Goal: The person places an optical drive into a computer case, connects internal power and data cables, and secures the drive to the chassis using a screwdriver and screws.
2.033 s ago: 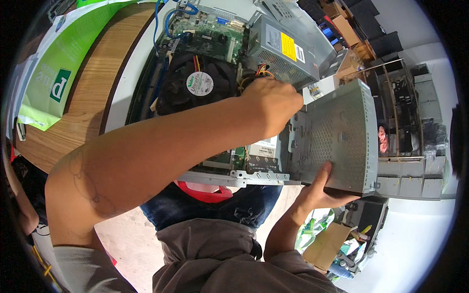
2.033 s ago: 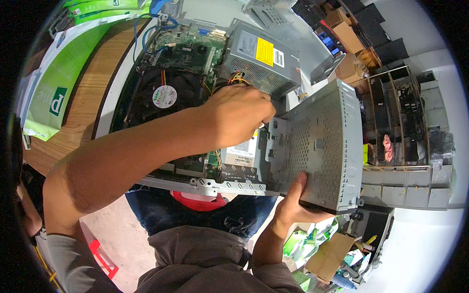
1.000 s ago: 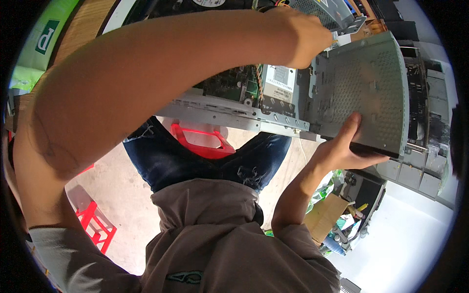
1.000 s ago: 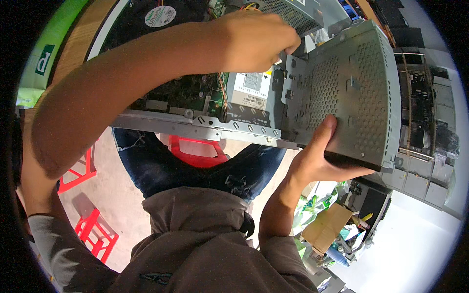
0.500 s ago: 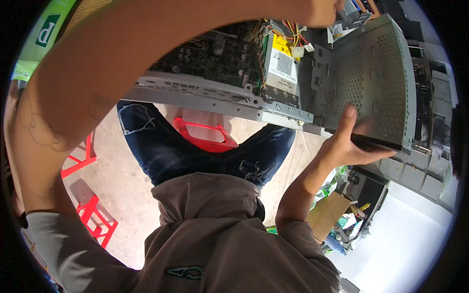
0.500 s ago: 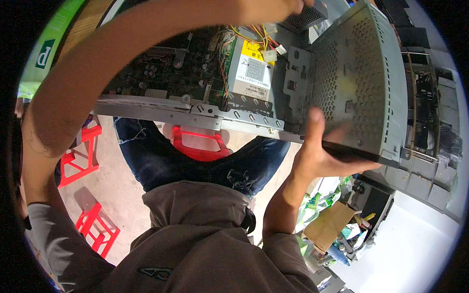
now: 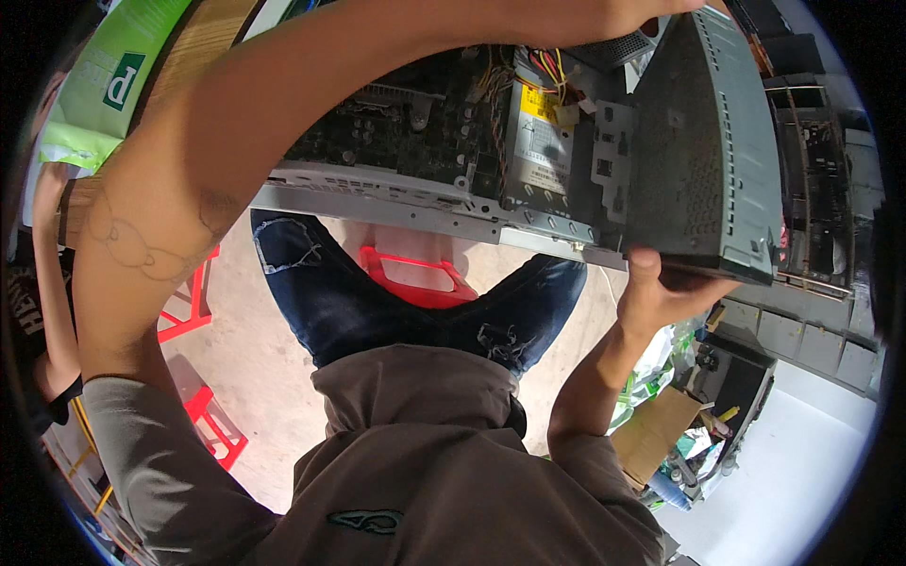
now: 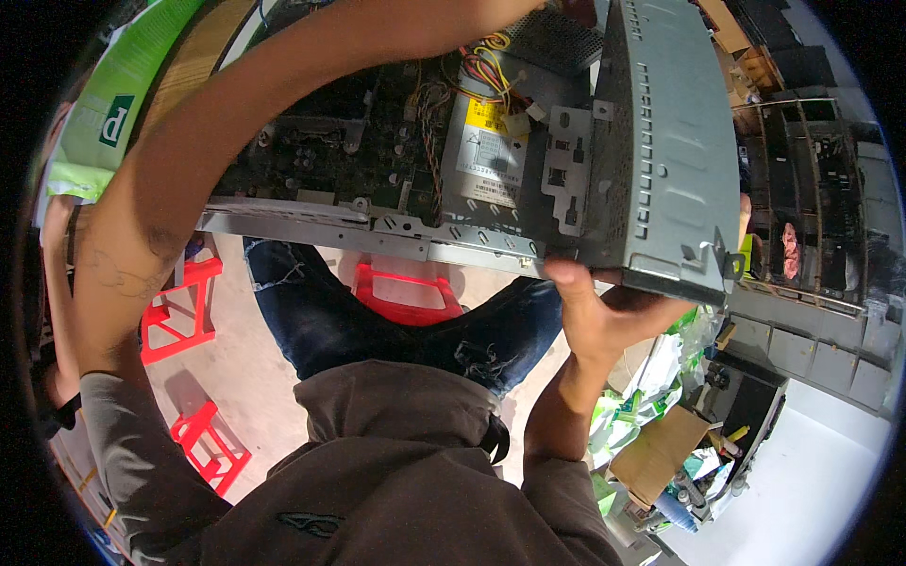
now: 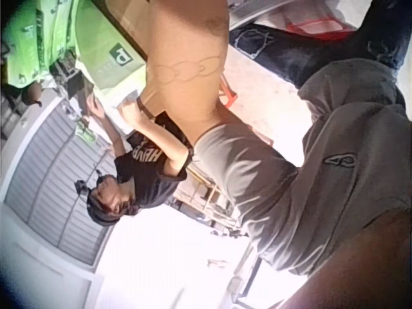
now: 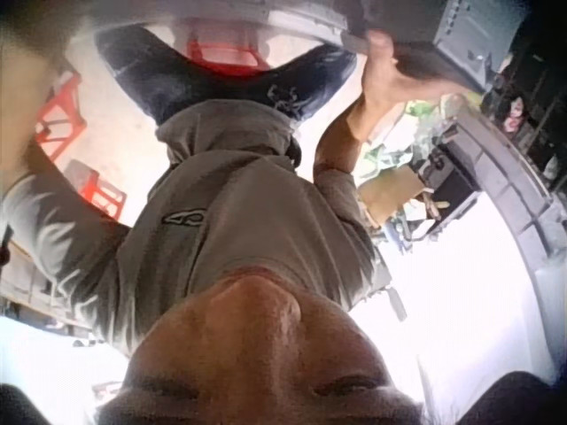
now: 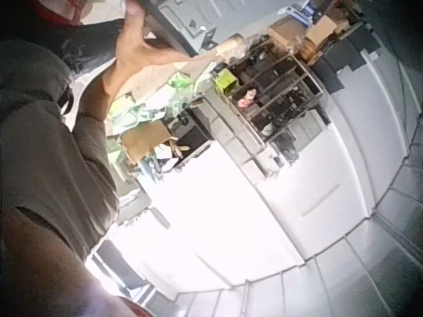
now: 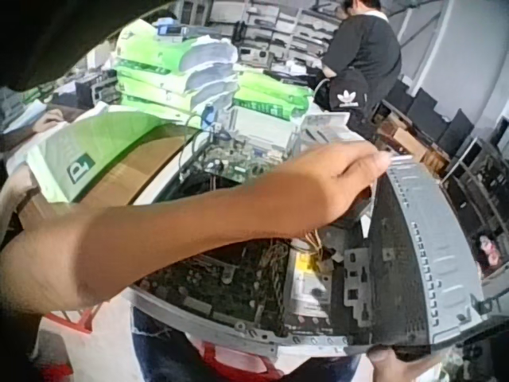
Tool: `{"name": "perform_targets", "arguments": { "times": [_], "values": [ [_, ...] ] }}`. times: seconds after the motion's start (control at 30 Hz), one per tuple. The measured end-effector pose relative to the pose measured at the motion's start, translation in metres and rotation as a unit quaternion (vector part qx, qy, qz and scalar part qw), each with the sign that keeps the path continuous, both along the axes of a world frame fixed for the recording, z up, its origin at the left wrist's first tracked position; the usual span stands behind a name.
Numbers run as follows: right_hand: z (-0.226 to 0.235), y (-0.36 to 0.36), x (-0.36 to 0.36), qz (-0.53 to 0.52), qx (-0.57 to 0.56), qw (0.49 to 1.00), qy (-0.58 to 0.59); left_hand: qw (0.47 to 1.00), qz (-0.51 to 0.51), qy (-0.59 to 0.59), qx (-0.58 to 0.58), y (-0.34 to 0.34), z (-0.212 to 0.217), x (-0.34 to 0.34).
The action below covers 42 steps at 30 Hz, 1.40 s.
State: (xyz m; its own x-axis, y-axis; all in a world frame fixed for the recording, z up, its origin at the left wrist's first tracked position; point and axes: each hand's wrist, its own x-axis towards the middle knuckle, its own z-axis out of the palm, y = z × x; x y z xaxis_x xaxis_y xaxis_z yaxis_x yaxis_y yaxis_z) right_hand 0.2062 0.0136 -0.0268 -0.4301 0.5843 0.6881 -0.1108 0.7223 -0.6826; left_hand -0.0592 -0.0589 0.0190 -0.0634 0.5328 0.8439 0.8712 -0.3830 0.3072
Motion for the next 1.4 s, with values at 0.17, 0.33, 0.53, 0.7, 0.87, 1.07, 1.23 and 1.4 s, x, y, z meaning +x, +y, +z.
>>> {"name": "perform_targets", "arguments": {
  "times": [0.17,0.33,0.53,0.7,0.87,1.07,1.23,1.4],
  "values": [
    [0.001,-0.007,0.007,0.043,-0.056,0.997,-0.017,1.000,0.000,-0.014,-0.028,-0.017,0.004,0.010],
    [-0.005,-0.005,0.007,0.053,-0.050,0.997,0.011,0.976,0.099,0.127,0.144,0.008,-0.005,-0.006],
    [-0.006,-0.002,0.009,0.035,0.001,0.999,0.001,0.919,0.037,-0.077,-0.386,-0.004,0.001,-0.009],
    [-0.005,-0.001,0.009,0.032,0.018,0.999,-0.024,0.958,0.050,0.147,-0.241,-0.007,-0.029,0.003],
    [-0.003,-0.003,0.004,0.041,0.007,0.999,-0.007,0.964,0.149,0.191,-0.112,0.020,-0.059,-0.001],
    [0.007,-0.007,-0.005,0.061,0.029,0.998,-0.015,0.941,0.219,0.198,-0.164,0.018,-0.052,0.003],
    [0.011,-0.012,-0.008,0.073,0.003,0.997,-0.020,0.920,0.126,-0.010,-0.371,0.010,-0.003,-0.018],
    [0.013,-0.013,-0.008,0.087,0.025,0.995,-0.043,0.927,-0.001,-0.213,-0.307,-0.010,0.013,-0.048]
  ]
}}
